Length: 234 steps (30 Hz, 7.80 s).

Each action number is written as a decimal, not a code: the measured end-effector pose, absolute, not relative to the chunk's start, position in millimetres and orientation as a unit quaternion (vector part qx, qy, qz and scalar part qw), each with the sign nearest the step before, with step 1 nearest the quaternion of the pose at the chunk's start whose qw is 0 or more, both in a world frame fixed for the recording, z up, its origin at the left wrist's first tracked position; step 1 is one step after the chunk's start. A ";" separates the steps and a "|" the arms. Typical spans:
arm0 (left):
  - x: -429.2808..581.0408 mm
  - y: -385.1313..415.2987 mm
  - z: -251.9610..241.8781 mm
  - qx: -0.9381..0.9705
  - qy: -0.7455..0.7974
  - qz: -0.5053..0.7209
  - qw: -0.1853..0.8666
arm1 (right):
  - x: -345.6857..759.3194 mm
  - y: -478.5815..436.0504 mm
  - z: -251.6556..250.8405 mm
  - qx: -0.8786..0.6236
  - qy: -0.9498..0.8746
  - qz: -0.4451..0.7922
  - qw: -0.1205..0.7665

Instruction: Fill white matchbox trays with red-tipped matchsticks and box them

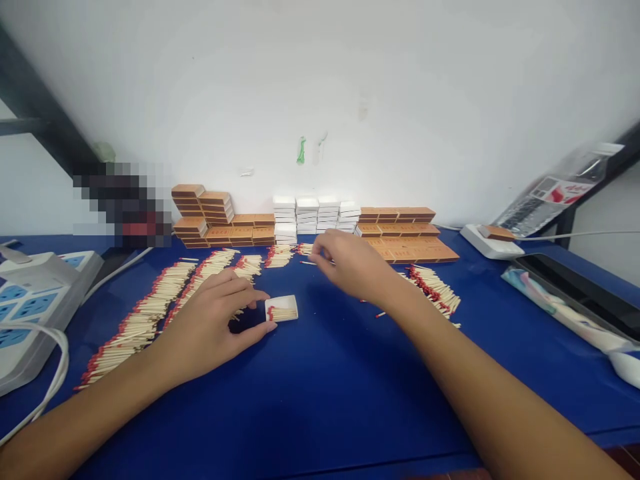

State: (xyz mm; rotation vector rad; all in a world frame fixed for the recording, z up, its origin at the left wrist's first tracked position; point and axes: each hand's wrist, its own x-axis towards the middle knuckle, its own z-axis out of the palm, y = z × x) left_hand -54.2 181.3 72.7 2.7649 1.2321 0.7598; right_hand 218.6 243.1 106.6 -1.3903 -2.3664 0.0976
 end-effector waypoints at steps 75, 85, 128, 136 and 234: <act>-54.5 182.7 75.7 0.883 0.405 0.236 0.028 | 257.4 278.5 81.5 -0.585 -0.810 0.001 0.050; -54.7 181.9 76.5 0.882 0.409 0.232 0.028 | 259.8 281.8 78.3 -0.570 -0.817 0.004 0.088; -54.3 183.9 74.0 0.879 0.399 0.262 0.023 | 226.0 248.5 105.4 -0.477 -0.845 0.056 0.235; -55.3 184.0 75.9 0.881 0.399 0.255 0.020 | 276.9 293.4 82.0 -0.551 -0.819 0.034 0.157; -55.4 184.6 76.0 0.881 0.407 0.241 0.023 | 271.1 300.5 71.2 -0.535 -0.829 0.031 0.159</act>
